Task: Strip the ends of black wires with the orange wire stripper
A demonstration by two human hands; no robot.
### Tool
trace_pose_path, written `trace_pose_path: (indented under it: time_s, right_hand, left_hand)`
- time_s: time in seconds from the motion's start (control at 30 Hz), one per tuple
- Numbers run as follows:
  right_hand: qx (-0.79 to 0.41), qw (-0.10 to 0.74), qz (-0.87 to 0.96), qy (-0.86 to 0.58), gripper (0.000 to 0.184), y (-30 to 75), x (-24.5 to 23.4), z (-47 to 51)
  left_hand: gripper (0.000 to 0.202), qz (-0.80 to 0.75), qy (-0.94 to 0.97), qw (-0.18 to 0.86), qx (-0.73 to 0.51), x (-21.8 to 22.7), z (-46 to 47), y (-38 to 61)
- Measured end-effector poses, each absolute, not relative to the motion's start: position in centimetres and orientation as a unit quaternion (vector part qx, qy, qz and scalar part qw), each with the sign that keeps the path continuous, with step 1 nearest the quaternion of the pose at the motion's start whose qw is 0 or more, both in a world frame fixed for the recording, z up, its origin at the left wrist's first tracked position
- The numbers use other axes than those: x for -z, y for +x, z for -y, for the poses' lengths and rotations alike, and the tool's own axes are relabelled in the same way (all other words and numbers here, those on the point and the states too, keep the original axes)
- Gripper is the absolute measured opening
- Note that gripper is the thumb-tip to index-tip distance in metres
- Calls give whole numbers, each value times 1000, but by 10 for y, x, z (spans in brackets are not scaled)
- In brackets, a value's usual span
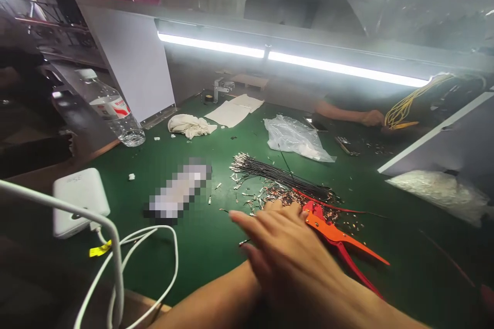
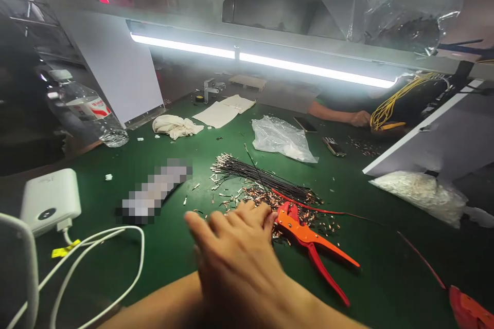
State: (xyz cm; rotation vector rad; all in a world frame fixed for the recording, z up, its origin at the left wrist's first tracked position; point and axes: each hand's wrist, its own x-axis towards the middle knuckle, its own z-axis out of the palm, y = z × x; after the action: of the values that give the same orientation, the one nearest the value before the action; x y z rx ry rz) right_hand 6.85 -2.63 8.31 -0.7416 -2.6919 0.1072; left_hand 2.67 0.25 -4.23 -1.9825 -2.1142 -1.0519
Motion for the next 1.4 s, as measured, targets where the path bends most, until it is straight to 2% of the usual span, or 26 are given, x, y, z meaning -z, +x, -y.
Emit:
trace_pose_path:
  time_s: [0.07, 0.1, 0.17, 0.37, 0.6, 1.3, 1.4]
  right_hand:
    - [-98, 59, 942, -315, 36, 21, -73, 20]
    - [-150, 10, 944, -294, 36, 1, -66, 14]
    - [-176, -12, 946, -272, 38, -29, -51, 0]
    - [-186, -7, 947, -262, 48, -68, -30, -18]
    - [-197, -56, 955, -217, 67, -89, -32, -17]
    - [-166, -64, 955, -236, 67, -102, -18, -16]
    - [-162, -64, 956, -237, 68, -102, -17, -16]
  left_hand:
    - [31, 667, -667, 10, 331, 45, -5, 26]
    - [30, 652, -685, -5, 326, 47, -7, 26]
    - [21, 629, -711, -27, 315, 49, -14, 26]
    - [18, 633, -712, -77, 294, 61, -31, 31]
    - [24, 613, -729, -117, 280, 61, -25, 33]
    - [22, 600, -720, -151, 315, 61, -27, 33]
    - [12, 599, -718, -140, 324, 51, -25, 29]
